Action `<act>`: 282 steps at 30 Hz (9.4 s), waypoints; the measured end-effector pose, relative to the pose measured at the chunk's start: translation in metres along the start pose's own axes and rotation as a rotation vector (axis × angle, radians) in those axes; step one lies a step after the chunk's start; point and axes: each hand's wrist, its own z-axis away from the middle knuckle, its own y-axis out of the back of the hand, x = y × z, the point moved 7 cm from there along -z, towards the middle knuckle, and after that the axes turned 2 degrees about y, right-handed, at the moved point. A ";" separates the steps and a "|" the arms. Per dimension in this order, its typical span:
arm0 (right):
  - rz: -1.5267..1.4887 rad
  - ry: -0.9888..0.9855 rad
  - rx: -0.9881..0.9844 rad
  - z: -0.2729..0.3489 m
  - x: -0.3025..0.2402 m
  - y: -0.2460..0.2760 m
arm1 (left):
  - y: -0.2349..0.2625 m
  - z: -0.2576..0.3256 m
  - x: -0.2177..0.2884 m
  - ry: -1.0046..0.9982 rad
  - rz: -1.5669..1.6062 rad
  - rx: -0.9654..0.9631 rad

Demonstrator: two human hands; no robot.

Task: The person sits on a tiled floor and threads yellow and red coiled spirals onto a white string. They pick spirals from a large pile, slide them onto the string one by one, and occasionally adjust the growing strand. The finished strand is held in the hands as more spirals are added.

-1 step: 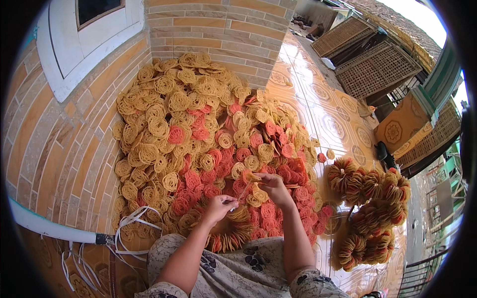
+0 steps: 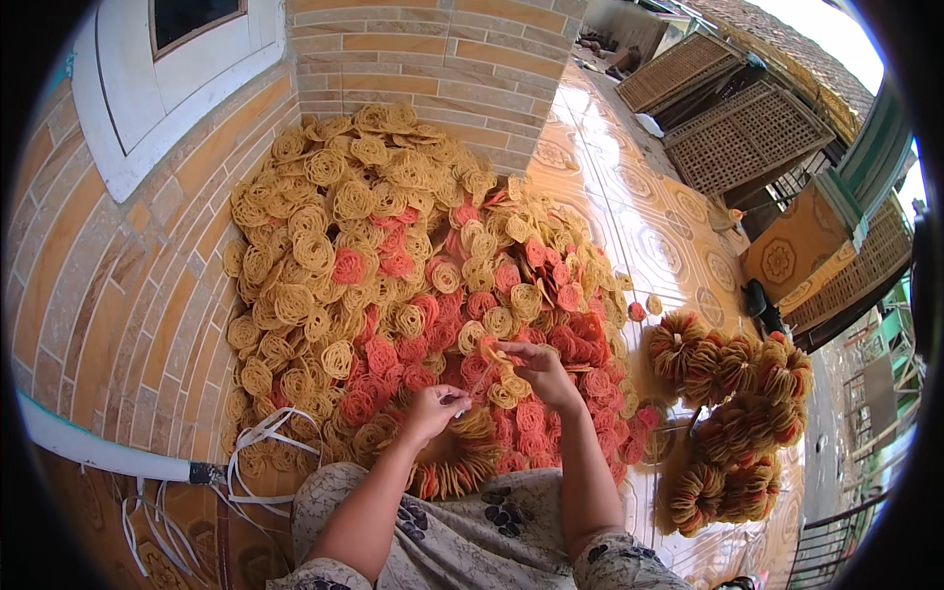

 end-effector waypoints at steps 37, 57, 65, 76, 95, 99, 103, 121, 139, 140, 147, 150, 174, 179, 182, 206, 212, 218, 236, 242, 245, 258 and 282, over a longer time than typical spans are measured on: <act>0.883 -0.074 0.013 0.017 0.027 0.005 | 0.000 0.004 0.006 -0.007 -0.070 -0.011; 0.155 -0.123 0.246 0.006 0.009 0.015 | -0.003 0.005 0.006 0.015 -0.098 -0.052; 0.390 -0.209 -0.117 0.015 0.011 -0.011 | 0.002 0.005 0.007 -0.014 -0.098 0.013; 0.052 -0.315 0.192 0.006 0.047 0.013 | 0.002 0.006 0.009 0.017 -0.207 -0.009; 0.533 -0.085 0.415 -0.041 0.021 -0.007 | 0.024 -0.004 0.001 -0.070 0.003 0.202; 0.223 -0.125 0.200 -0.039 0.021 -0.014 | 0.019 -0.002 0.006 -0.104 0.008 0.156; 0.110 0.101 0.080 -0.037 0.001 -0.024 | 0.019 -0.004 0.001 -0.079 0.047 0.164; -0.082 -0.098 0.281 -0.038 0.048 -0.002 | 0.018 -0.003 0.004 -0.072 -0.026 0.163; 0.580 0.082 0.426 -0.033 0.025 0.024 | 0.018 -0.005 -0.002 -0.031 0.096 0.139; 0.814 0.096 0.615 -0.029 0.023 0.031 | 0.017 -0.005 -0.002 -0.026 0.072 0.141; 0.252 -0.116 0.363 -0.036 0.052 0.015 | 0.014 -0.004 0.002 -0.061 0.010 0.119; -0.048 -0.160 0.253 -0.033 0.037 -0.001 | 0.015 -0.004 0.001 -0.038 0.018 0.122; 0.904 0.018 0.631 -0.038 0.045 0.027 | 0.013 -0.005 -0.003 -0.027 0.077 0.096; -0.001 -0.115 0.381 -0.039 0.053 0.024 | 0.015 -0.005 -0.001 -0.052 0.059 0.114; 0.279 -0.118 0.315 -0.032 0.028 0.016 | 0.015 -0.005 -0.001 -0.047 0.051 0.116; 0.017 -0.100 0.269 -0.036 0.037 0.014 | 0.016 -0.003 0.003 -0.069 0.026 0.132; -0.052 -0.051 0.209 -0.032 0.024 0.002 | 0.016 -0.003 0.002 -0.062 0.072 0.128; -0.031 -0.019 0.207 -0.031 0.013 0.003 | 0.017 -0.003 0.003 -0.066 0.091 0.133; 0.779 -0.019 0.121 -0.017 0.015 0.021 | 0.017 0.000 0.010 -0.099 0.000 0.190; 0.761 -0.125 0.321 -0.009 0.044 0.036 | 0.016 -0.001 0.007 -0.103 -0.094 0.154; 0.423 -0.150 0.323 -0.017 0.038 0.042 | 0.015 -0.003 0.007 -0.132 -0.120 0.151; 0.360 -0.070 0.179 -0.017 -0.030 0.010 | 0.018 0.000 0.009 -0.123 -0.062 0.185; 0.400 -0.034 0.166 -0.018 -0.037 0.000 | 0.012 0.000 0.013 -0.183 -0.052 0.160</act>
